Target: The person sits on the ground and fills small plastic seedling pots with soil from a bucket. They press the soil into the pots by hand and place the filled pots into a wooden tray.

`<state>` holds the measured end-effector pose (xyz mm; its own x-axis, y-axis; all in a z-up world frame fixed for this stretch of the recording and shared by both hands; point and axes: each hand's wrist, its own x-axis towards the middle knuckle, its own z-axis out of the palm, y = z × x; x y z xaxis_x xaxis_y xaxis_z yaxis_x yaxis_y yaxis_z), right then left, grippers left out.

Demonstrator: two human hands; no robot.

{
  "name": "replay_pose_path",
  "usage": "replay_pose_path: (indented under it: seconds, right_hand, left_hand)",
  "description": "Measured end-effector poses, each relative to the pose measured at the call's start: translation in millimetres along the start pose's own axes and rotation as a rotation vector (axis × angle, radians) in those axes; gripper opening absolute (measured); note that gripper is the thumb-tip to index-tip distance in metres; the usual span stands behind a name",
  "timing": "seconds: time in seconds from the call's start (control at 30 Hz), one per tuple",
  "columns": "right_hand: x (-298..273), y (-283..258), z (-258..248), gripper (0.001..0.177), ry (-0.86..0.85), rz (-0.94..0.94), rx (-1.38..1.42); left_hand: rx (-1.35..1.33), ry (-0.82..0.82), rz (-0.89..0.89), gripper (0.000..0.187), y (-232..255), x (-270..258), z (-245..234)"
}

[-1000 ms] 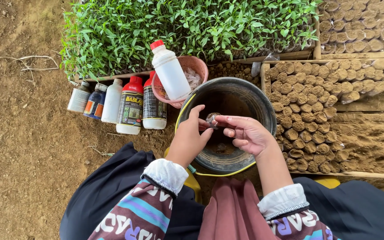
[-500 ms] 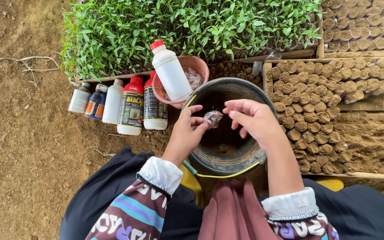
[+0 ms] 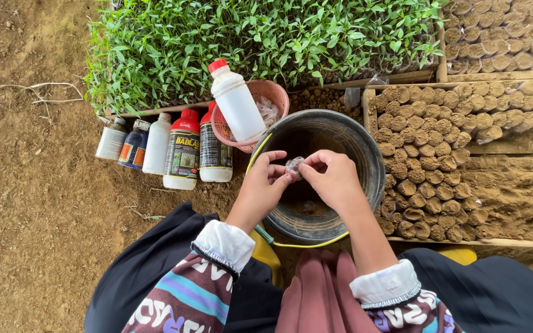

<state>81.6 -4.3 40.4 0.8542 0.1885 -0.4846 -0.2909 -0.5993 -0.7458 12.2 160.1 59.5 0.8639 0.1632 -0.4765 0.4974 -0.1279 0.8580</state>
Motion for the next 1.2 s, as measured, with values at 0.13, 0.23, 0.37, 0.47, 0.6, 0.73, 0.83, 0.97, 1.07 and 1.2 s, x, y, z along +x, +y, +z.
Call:
replay_pose_path:
  seconds: [0.13,0.23,0.37,0.47,0.6,0.73,0.83,0.97,1.07,1.2]
  right_hand:
    - [-1.7,-3.0,-5.8,0.011,0.029,-0.048,-0.016]
    - [-6.6,-7.9,-13.2,0.013,0.026,-0.065,-0.036]
    - [-11.7,-16.2,-15.3,0.013,-0.018,-0.012,-0.097]
    - [-16.9,-24.6,-15.5,0.012,-0.035,0.020,-0.155]
    - [-24.5,-36.0,-15.8,0.013,-0.070,0.029,-0.213]
    - [-24.8,-36.8,-16.8,0.012,-0.111,0.025,-0.201]
    - [-24.3,-38.2,-21.5,0.012,-0.120,0.014,-0.173]
    - [-13.1,-26.0,-30.5,0.016,-0.136,-0.046,-0.048]
    - [8.4,-1.0,-25.6,0.014,-0.161,-0.082,0.191]
    - [39.1,34.5,-1.3,0.018,-0.152,-0.022,0.381]
  left_hand:
    - [0.121,0.009,-0.017,0.048,-3.1,-0.1,-0.9]
    - [0.166,0.088,0.012,0.049,9.2,-5.6,1.8]
    - [0.230,0.133,0.096,0.062,33.5,-16.9,3.4]
    - [0.331,0.149,0.190,0.065,39.7,-25.8,6.8]
    - [0.529,0.113,0.309,0.065,47.0,-33.4,7.4]
    - [0.565,0.083,0.280,0.056,49.4,-34.4,5.4]
    - [0.542,0.084,0.238,0.042,49.5,-33.3,3.5]
    - [0.521,0.121,0.221,0.012,48.0,-30.6,1.0]
    - [0.530,0.157,0.278,0.014,43.1,-29.6,-0.9]
    - [0.564,0.203,0.347,0.013,38.3,-27.8,-3.6]
